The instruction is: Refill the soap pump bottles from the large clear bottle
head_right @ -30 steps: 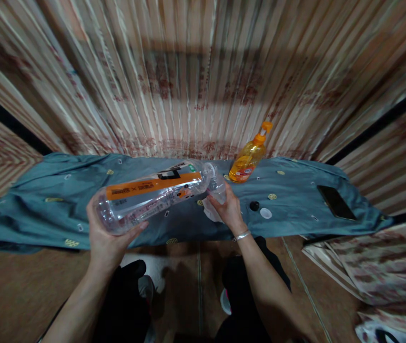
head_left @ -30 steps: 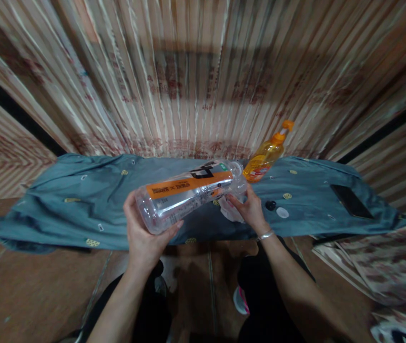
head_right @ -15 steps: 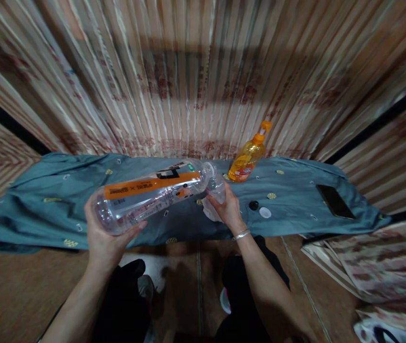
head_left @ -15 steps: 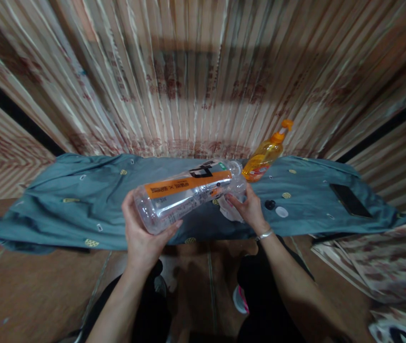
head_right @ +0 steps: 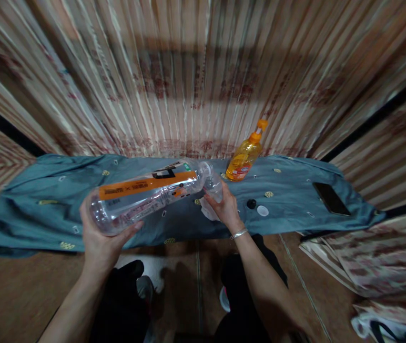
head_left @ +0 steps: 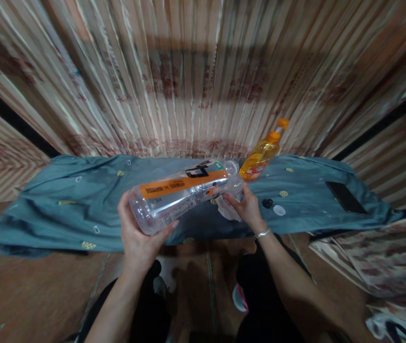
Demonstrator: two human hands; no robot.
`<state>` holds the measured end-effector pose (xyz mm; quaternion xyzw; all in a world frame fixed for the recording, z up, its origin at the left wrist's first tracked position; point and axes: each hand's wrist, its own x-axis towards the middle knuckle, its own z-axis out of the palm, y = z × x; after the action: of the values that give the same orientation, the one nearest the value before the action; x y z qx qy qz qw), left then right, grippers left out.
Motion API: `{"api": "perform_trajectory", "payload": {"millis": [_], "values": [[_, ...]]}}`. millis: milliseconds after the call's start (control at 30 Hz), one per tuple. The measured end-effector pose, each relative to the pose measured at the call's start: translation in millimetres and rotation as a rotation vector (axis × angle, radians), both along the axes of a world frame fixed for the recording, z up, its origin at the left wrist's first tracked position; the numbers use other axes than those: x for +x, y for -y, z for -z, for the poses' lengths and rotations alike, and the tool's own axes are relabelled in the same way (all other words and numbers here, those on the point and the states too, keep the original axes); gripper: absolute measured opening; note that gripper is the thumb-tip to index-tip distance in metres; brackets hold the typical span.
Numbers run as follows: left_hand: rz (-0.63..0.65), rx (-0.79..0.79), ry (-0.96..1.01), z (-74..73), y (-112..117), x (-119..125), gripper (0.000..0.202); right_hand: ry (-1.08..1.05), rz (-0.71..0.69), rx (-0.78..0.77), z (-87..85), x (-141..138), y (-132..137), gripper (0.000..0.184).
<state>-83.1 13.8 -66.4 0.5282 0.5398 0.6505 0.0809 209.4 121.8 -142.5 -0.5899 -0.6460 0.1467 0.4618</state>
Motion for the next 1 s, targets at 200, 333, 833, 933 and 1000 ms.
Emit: {"api": "perform_trajectory", "payload": {"millis": [200, 333, 833, 933, 1000], "values": [[0.007, -0.007, 0.000, 0.4, 0.0, -0.1, 0.103, 0.000, 0.005, -0.007, -1.5, -0.8, 0.8, 0.063], [0.013, -0.004, -0.005, 1.3, -0.1, -0.5, 0.103, -0.008, 0.004, -0.007, -2.8, -1.4, 1.4, 0.062], [0.020, -0.014, 0.004, -0.7, 0.2, 0.3, 0.102, -0.008, 0.010, -0.001, -0.2, -0.5, 0.2, 0.064], [0.024, -0.011, 0.006, 0.8, -0.3, 0.5, 0.103, -0.012, 0.000, 0.006, -0.5, -0.8, 0.3, 0.062], [0.025, -0.002, 0.007, 1.3, -0.5, 0.6, 0.103, -0.012, 0.003, 0.012, -0.4, -0.8, 0.3, 0.062]]}}
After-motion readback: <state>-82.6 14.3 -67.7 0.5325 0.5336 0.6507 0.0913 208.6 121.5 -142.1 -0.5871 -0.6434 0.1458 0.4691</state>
